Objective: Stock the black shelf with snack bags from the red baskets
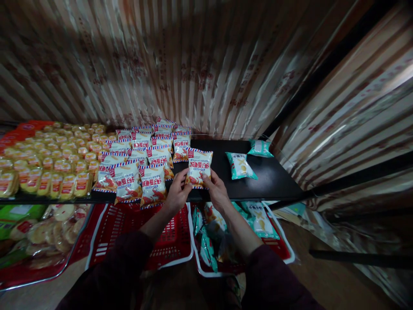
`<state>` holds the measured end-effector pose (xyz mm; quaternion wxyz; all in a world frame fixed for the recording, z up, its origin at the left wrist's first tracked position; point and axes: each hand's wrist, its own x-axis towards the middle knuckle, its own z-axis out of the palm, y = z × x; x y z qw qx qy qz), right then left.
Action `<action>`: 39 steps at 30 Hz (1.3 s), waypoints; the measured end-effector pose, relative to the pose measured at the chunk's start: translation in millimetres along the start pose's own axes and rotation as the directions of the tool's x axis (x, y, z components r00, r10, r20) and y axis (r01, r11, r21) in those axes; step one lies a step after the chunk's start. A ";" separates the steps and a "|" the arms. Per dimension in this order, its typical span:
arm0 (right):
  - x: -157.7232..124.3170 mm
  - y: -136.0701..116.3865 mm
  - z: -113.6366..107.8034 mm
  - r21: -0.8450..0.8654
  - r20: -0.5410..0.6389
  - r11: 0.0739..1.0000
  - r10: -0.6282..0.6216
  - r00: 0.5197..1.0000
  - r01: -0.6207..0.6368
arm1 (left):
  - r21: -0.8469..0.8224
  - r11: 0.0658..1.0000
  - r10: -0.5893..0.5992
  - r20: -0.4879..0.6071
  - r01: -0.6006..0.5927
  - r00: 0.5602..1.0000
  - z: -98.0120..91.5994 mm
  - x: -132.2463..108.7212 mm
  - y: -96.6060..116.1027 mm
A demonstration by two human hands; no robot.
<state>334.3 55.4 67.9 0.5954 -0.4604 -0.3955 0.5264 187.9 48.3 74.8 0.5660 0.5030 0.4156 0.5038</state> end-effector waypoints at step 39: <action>77.0 36.8 31.0 -0.695 -0.021 0.701 -0.242 0.970 0.159 | 0.644 0.758 0.016 -0.175 0.102 0.984 3.1 58.8 3.5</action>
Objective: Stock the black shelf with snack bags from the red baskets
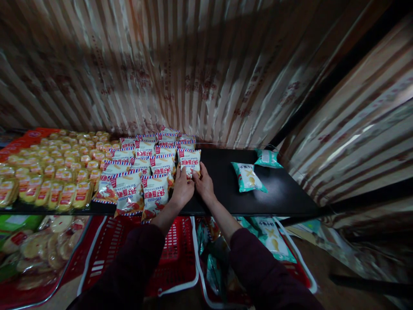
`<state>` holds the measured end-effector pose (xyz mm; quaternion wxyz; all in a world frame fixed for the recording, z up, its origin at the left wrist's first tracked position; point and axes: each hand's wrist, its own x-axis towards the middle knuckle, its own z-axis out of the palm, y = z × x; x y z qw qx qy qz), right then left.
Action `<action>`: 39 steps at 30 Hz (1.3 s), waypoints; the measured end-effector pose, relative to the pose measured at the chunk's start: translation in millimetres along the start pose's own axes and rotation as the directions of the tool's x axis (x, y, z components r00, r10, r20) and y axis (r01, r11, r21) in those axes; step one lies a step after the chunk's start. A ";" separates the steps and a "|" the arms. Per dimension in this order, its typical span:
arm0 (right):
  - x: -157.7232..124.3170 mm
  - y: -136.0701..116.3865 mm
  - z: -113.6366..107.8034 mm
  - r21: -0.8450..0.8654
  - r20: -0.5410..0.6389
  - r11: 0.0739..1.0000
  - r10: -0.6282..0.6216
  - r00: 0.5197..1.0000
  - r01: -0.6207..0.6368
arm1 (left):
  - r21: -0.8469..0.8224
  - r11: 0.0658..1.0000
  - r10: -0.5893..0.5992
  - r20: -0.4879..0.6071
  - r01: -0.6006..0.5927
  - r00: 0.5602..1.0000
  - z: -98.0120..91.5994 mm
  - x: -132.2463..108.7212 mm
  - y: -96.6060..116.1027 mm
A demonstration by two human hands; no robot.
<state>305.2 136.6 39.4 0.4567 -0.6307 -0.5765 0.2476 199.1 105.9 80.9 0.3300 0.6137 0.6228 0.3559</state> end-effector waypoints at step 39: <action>-13.9 -14.8 6.1 -0.191 0.054 0.981 0.007 0.999 0.003 | 0.112 0.993 -0.028 -0.068 0.035 0.997 0.3 1.6 7.3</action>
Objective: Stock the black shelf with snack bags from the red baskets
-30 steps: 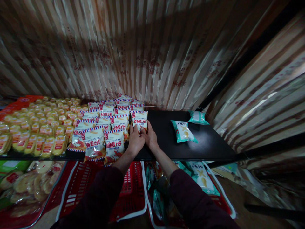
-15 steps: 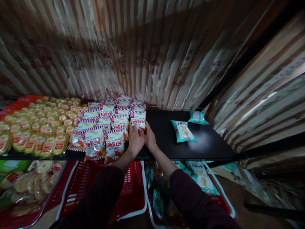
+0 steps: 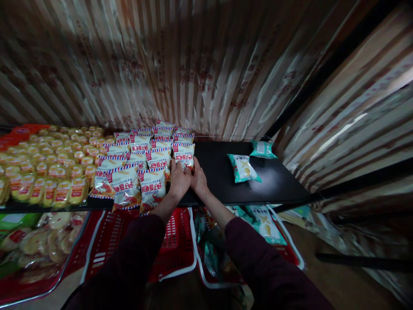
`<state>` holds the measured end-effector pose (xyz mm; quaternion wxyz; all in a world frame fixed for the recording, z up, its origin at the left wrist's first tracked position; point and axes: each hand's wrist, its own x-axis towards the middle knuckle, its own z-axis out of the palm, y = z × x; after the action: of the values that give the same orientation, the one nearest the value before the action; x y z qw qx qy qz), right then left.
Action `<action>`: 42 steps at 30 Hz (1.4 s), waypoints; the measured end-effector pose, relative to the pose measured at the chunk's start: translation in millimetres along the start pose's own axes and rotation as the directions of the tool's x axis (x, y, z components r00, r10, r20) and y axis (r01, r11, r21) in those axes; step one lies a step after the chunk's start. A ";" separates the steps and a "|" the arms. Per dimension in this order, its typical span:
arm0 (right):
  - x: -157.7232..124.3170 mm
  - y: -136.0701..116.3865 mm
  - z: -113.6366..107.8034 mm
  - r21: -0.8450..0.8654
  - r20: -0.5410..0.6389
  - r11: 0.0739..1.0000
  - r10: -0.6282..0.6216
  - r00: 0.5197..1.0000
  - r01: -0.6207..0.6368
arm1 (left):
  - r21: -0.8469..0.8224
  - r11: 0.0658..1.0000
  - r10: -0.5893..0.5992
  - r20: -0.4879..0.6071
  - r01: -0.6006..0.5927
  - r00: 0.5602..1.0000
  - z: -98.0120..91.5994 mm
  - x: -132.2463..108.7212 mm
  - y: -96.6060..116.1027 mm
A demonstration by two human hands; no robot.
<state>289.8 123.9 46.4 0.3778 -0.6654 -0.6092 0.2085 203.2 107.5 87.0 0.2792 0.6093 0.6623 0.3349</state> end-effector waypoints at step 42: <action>-147.8 99.9 -152.8 -0.505 0.593 0.860 0.281 0.754 0.077 | -0.083 0.981 0.178 0.746 -0.176 0.642 89.6 -222.8 -43.1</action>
<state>442.5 -54.5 39.6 -0.0544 -0.6591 -0.6952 0.2818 268.8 -106.1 -10.8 0.4940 0.7542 0.4251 0.0808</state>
